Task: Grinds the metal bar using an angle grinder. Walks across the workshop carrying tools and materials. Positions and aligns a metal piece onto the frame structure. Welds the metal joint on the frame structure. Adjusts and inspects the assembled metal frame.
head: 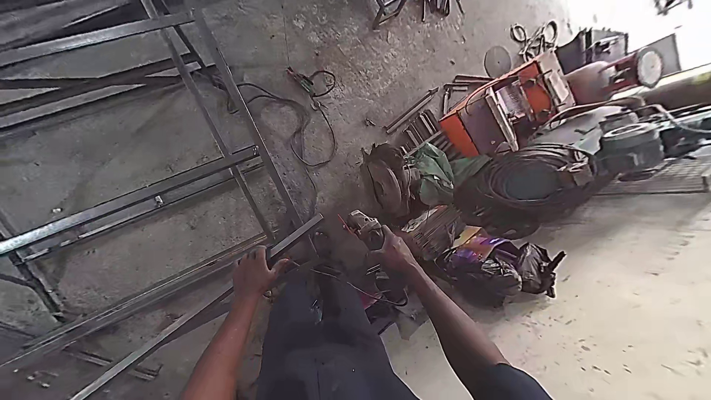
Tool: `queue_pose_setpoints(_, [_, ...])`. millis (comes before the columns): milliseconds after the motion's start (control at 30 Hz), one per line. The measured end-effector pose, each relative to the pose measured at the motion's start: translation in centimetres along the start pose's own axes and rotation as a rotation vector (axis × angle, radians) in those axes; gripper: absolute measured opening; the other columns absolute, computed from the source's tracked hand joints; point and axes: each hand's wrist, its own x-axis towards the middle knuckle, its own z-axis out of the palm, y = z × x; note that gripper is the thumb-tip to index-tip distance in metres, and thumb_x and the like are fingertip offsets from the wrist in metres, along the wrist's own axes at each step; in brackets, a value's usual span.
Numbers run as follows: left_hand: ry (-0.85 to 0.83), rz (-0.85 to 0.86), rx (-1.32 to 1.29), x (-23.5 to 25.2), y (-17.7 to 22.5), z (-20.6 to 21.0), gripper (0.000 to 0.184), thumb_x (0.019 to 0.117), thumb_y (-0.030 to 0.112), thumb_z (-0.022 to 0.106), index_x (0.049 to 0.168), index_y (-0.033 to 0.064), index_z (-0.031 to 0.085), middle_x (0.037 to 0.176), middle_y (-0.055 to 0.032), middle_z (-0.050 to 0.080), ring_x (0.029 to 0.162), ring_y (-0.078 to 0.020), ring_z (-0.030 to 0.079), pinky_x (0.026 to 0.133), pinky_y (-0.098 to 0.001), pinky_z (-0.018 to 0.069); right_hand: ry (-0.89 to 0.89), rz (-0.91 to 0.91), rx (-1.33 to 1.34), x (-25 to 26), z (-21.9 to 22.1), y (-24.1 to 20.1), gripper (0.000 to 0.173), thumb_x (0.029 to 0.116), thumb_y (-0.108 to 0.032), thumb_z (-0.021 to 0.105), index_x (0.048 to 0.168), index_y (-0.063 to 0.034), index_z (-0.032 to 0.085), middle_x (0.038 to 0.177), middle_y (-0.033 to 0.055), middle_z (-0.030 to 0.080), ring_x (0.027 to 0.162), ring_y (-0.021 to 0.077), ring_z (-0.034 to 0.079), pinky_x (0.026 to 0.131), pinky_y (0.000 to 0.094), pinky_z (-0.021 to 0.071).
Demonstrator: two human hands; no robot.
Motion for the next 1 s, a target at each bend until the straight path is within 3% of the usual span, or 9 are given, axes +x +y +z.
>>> queue_pose_setpoints(67, [-0.136,-0.107,0.04,0.5,1.6,-1.0,0.096,0.0848,0.085,0.051,0.145,0.0107,0.052,0.12,-0.0229,0.07,0.113,-0.0436,0.068,0.093,-0.0647,0.0522,-0.028,-0.018,0.002,0.2,0.1,-0.1,0.085,0.0709,-0.043,0.082,0.144,-0.018,0.047,0.111,0.013,0.07,0.102,0.0313,0.07,0.085,0.0574,0.0561])
queue_pose_setpoints(133, [-0.241,-0.146,0.014,2.0,1.8,-1.8,0.092,0.0824,0.087,0.052,0.134,0.0105,0.061,0.117,-0.0219,0.071,0.111,-0.0429,0.068,0.088,-0.0664,0.0535,-0.038,-0.056,0.008,0.8,0.1,-0.1,0.086,0.071,-0.043,0.083,0.145,-0.0178,0.047,0.111,0.0132,0.071,0.102,0.0311,0.07,0.086,0.0573,0.0562])
queue_pose_setpoints(233, [-0.386,-0.057,-0.05,3.4,0.6,-2.7,0.087,0.0862,0.085,0.049,0.122,0.0072,0.067,0.117,-0.0227,0.07,0.112,-0.0413,0.068,0.091,-0.0667,0.0524,-0.056,-0.094,-0.005,1.5,0.4,0.1,0.09,0.0692,-0.043,0.083,0.147,-0.0192,0.046,0.112,0.0125,0.071,0.102,0.0306,0.07,0.086,0.0577,0.0563])
queue_pose_setpoints(367, [-0.533,0.033,-0.166,5.3,-0.8,-3.0,0.079,0.0937,0.074,0.052,0.123,0.0025,0.065,0.12,-0.0259,0.067,0.116,-0.0427,0.064,0.099,-0.0674,0.0473,-0.066,-0.115,-0.006,2.2,0.5,-0.6,0.089,0.0684,-0.042,0.084,0.145,-0.0185,0.047,0.11,0.0117,0.071,0.1,0.0293,0.071,0.085,0.057,0.0567])
queue_pose_setpoints(600, [-0.536,0.051,-0.234,5.5,-1.1,-2.9,0.069,0.0933,0.07,0.059,0.111,0.003,0.069,0.108,-0.0232,0.07,0.107,-0.041,0.067,0.094,-0.0658,0.0494,-0.062,-0.158,-0.023,2.6,0.3,-2.0,0.093,0.0646,-0.043,0.087,0.144,-0.0167,0.047,0.111,0.0118,0.071,0.101,0.0282,0.07,0.086,0.0551,0.0564])
queue_pose_setpoints(667, [-0.535,0.06,-0.239,5.7,-1.3,-2.7,0.069,0.0929,0.07,0.059,0.11,0.0039,0.07,0.107,-0.0217,0.07,0.105,-0.0395,0.068,0.093,-0.0652,0.0504,-0.049,-0.159,-0.031,2.6,0.3,-2.4,0.098,0.0645,-0.044,0.086,0.148,-0.0147,0.046,0.114,0.0128,0.071,0.104,0.0285,0.07,0.089,0.0549,0.056])
queue_pose_setpoints(1000, [-0.543,0.068,-0.33,6.4,-1.9,-1.2,0.071,0.0903,0.071,0.062,0.108,0.0022,0.071,0.101,-0.0207,0.071,0.1,-0.0379,0.069,0.09,-0.0638,0.0524,-0.02,-0.169,-0.019,2.2,0.1,-2.9,0.097,0.0637,-0.045,0.089,0.146,-0.0149,0.048,0.116,0.0128,0.071,0.104,0.0263,0.07,0.09,0.054,0.0563])
